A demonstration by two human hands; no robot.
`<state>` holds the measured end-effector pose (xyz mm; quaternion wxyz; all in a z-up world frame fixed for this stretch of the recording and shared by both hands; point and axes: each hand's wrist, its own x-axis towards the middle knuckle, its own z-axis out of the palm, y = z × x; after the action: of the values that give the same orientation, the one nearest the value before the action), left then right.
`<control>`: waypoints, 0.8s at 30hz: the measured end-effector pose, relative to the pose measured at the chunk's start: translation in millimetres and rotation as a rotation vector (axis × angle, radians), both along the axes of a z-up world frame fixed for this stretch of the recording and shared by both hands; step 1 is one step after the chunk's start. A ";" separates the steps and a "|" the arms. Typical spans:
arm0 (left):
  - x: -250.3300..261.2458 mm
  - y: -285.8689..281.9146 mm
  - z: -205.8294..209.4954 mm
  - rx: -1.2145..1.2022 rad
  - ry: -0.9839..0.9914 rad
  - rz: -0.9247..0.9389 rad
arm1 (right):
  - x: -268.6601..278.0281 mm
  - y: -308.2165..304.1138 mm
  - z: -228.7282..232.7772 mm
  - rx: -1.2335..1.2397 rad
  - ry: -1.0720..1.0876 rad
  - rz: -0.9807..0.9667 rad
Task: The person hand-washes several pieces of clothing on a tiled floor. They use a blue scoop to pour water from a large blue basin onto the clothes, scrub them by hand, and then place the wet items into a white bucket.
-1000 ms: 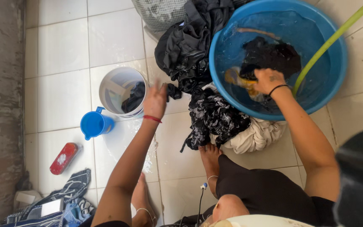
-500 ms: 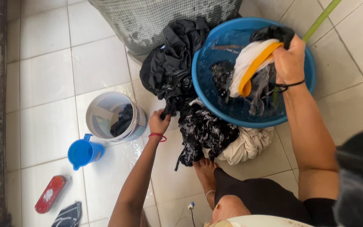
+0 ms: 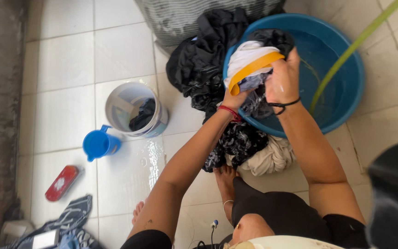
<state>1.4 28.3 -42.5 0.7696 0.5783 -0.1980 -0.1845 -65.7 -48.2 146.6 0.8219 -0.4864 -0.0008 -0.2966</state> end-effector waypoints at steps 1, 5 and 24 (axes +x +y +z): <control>13.5 4.7 -7.1 -0.051 -0.003 0.043 | 1.9 3.3 4.4 0.023 -0.015 0.023; 57.4 61.8 -8.1 -0.151 -0.028 0.161 | 2.3 20.9 25.2 -0.040 -0.021 0.191; 99.0 444.5 58.8 1.612 -0.347 0.280 | 124.1 265.4 -31.7 -1.665 0.319 0.481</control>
<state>100.4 472.8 16.3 0.0947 0.9911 -0.0473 -0.0807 58.4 217.2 114.9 0.2309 -0.9498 -0.2044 0.0530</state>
